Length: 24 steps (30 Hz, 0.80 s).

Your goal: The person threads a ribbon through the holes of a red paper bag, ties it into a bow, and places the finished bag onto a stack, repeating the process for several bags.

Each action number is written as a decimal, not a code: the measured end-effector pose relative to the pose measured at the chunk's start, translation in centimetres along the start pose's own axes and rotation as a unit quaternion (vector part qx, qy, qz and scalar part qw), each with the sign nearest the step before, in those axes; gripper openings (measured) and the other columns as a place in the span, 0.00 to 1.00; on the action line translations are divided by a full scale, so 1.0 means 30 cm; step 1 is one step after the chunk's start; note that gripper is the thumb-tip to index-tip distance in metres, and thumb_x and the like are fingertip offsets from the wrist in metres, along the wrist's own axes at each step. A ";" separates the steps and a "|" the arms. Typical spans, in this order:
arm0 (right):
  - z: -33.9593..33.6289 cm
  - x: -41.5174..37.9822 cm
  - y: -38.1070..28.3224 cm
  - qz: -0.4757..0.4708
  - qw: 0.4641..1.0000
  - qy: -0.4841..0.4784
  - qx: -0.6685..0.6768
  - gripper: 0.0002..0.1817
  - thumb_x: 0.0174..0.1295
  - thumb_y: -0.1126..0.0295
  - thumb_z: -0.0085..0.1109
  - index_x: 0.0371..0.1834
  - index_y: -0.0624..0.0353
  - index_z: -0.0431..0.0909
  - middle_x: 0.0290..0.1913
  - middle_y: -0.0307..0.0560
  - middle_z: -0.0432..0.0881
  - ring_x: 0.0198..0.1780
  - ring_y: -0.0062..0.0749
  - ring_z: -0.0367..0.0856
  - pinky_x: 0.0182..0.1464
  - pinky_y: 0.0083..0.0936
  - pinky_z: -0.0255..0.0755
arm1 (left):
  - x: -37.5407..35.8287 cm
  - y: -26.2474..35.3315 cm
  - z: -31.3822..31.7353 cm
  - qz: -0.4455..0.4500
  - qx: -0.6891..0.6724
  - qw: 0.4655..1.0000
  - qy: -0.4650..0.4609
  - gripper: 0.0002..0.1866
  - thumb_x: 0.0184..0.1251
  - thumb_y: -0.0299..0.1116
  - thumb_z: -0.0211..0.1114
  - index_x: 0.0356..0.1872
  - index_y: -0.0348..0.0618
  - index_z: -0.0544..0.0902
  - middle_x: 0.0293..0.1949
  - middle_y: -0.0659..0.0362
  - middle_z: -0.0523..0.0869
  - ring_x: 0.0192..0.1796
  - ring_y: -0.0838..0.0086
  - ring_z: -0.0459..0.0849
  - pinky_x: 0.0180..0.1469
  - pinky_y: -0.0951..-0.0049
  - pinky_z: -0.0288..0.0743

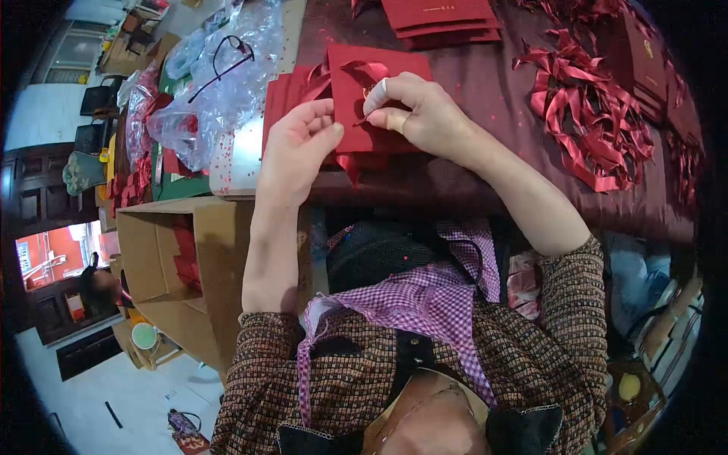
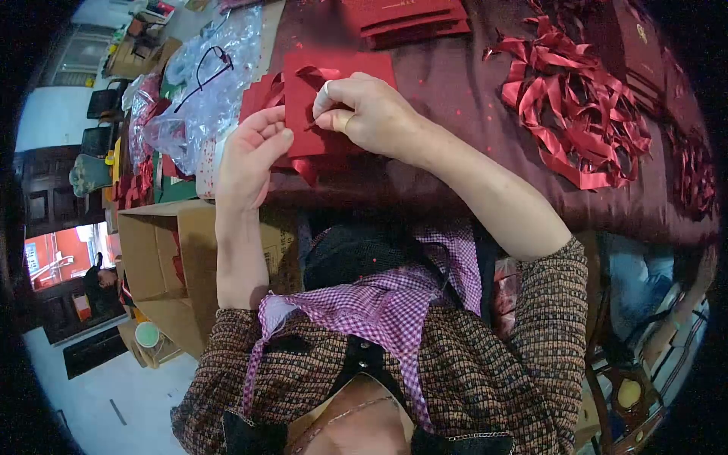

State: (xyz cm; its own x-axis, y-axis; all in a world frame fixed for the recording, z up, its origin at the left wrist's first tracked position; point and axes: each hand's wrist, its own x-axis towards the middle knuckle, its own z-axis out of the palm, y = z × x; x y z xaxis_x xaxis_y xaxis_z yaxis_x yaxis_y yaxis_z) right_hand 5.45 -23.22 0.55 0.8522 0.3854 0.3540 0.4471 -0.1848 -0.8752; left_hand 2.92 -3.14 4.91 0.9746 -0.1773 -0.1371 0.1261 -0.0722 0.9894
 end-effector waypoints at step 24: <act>0.028 -0.012 -0.036 -0.083 0.991 0.084 -0.056 0.06 0.54 0.71 0.62 0.28 0.60 0.75 0.27 0.48 0.79 0.35 0.44 0.76 0.42 0.38 0.68 | -0.025 0.000 0.040 0.032 0.000 0.999 0.024 0.13 0.60 0.18 0.61 0.47 0.32 0.78 0.37 0.59 0.82 0.38 0.82 0.78 0.42 0.83 0.74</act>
State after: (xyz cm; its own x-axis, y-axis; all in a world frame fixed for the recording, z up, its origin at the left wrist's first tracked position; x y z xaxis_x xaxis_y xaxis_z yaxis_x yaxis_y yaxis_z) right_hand 4.43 -22.40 1.10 0.7931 0.2647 0.5485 0.6047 -0.2346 -0.7611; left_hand 1.97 -4.20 4.96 0.9885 -0.1334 -0.0713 0.0634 -0.0625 0.9960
